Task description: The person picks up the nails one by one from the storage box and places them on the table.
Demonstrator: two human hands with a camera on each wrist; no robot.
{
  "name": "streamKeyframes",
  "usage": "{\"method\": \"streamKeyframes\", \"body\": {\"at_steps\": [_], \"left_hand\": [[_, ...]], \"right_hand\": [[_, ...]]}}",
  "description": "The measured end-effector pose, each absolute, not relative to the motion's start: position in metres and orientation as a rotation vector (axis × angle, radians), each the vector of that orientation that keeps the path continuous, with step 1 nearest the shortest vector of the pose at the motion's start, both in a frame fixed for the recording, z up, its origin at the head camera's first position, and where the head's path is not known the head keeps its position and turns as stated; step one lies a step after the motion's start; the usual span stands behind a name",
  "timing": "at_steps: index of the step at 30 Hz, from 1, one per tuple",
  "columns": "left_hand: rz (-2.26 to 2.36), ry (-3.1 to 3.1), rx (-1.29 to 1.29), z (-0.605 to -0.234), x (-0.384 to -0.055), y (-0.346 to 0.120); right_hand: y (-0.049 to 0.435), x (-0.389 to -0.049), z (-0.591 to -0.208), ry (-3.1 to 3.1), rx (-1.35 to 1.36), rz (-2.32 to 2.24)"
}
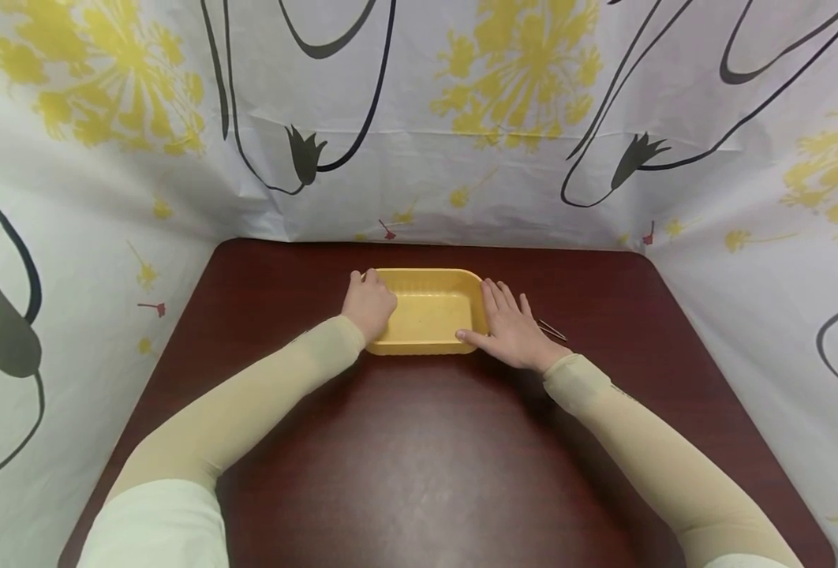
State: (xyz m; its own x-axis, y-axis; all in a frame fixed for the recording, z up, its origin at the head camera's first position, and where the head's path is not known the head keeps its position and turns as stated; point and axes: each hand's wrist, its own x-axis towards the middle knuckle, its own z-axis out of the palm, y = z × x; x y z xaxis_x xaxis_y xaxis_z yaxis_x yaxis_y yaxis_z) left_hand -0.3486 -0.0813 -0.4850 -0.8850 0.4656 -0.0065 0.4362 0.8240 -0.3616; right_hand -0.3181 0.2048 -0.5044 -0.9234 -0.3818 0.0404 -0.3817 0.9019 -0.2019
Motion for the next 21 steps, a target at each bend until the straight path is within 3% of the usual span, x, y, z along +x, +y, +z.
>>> {"method": "streamKeyframes", "body": {"at_steps": [21], "left_hand": [[0.589,-2.99,-0.666,-0.4916,-0.3518,-0.0737]], "right_hand": [[0.2049,-0.3175,-0.5039,3.065,-0.616,-0.344]]}}
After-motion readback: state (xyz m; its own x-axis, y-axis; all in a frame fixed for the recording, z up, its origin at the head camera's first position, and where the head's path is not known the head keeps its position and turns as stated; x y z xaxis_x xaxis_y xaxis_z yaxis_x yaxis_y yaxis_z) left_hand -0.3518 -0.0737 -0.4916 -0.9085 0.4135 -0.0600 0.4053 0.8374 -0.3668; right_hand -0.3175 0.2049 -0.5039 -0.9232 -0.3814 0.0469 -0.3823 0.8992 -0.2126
